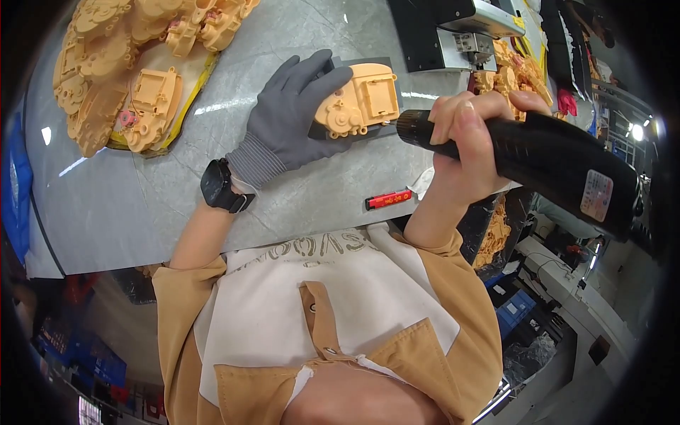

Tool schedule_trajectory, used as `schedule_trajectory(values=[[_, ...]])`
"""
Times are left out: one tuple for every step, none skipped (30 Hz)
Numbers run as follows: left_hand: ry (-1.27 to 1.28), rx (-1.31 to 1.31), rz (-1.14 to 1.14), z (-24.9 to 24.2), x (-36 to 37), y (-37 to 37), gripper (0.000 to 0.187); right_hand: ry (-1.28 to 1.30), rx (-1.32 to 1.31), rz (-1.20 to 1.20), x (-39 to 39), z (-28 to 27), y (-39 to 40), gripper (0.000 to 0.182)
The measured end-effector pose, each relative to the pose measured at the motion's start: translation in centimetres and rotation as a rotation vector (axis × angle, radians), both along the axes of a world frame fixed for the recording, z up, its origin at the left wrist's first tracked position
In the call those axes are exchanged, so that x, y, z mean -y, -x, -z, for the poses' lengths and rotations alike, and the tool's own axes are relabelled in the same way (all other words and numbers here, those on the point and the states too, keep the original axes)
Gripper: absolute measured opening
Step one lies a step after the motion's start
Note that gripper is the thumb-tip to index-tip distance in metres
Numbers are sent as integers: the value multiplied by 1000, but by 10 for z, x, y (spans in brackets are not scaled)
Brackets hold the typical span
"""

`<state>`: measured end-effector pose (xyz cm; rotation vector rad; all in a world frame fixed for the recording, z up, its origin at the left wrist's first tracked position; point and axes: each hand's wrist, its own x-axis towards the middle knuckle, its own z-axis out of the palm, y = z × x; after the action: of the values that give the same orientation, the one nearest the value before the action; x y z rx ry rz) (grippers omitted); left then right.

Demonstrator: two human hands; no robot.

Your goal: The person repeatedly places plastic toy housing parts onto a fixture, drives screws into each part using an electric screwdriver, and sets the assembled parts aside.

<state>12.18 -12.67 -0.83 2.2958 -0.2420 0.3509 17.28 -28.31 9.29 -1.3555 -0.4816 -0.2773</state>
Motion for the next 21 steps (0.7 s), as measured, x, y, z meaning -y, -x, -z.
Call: schedule_trajectory(values=[[1,0,-1,0,0,-1,88,29,33,0,0,0,-1,43],[4,-3,3,0,-1,-1,88,31,32,0,0,0,-2,43],[8,-10,6,0,-1,-1,88,31,16,-5,0,-1,-2,42],[10,-13,5,0,-1,-1,88,30,3,-10,-1,-1,-2,42],[-14,-18,4,1,-1,-1,86,32,1,-13,-2,-2,-3,42],[-38,-26,2,1,-1,-1,85,18,-8,-22,-3,-2,-3,41],[-35,-32,-1,2,-1,0,85,4,-19,-31,-4,-2,-3,41],[-42,-31,-3,2,-1,-1,85,6,-24,-34,-4,-2,-3,41],[-49,-31,-5,2,0,-1,84,11,-26,-28,-3,-1,-3,40],[-47,-37,-6,1,-1,-1,84,16,-29,-21,-3,0,-3,40],[-44,-26,-6,0,-1,-1,84,18,-34,-22,-2,1,-4,40],[-42,-15,-5,-1,-1,0,84,35,-10,-45,-2,3,-6,40],[-41,-20,-4,0,-1,0,84,52,14,-67,-2,4,-7,40],[-51,-10,-1,1,-1,-1,84,53,10,-67,-2,4,-8,40],[-60,1,1,2,-1,-1,84,60,3,-70,-2,4,-9,40],[-58,-2,3,2,-1,0,84,66,-4,-73,-2,4,-9,40],[-55,3,3,3,-1,0,84,67,-5,-73,-2,4,-8,40],[-55,12,2,3,-1,-1,85,58,7,-83,-2,5,-8,40],[-57,13,6,3,-1,0,85,48,18,-89,-2,6,-7,41],[-45,2,3,2,-1,0,85,46,23,-83,-1,9,-8,41],[-33,-6,5,1,-1,-1,85,89,73,-93,2,13,-10,42]])
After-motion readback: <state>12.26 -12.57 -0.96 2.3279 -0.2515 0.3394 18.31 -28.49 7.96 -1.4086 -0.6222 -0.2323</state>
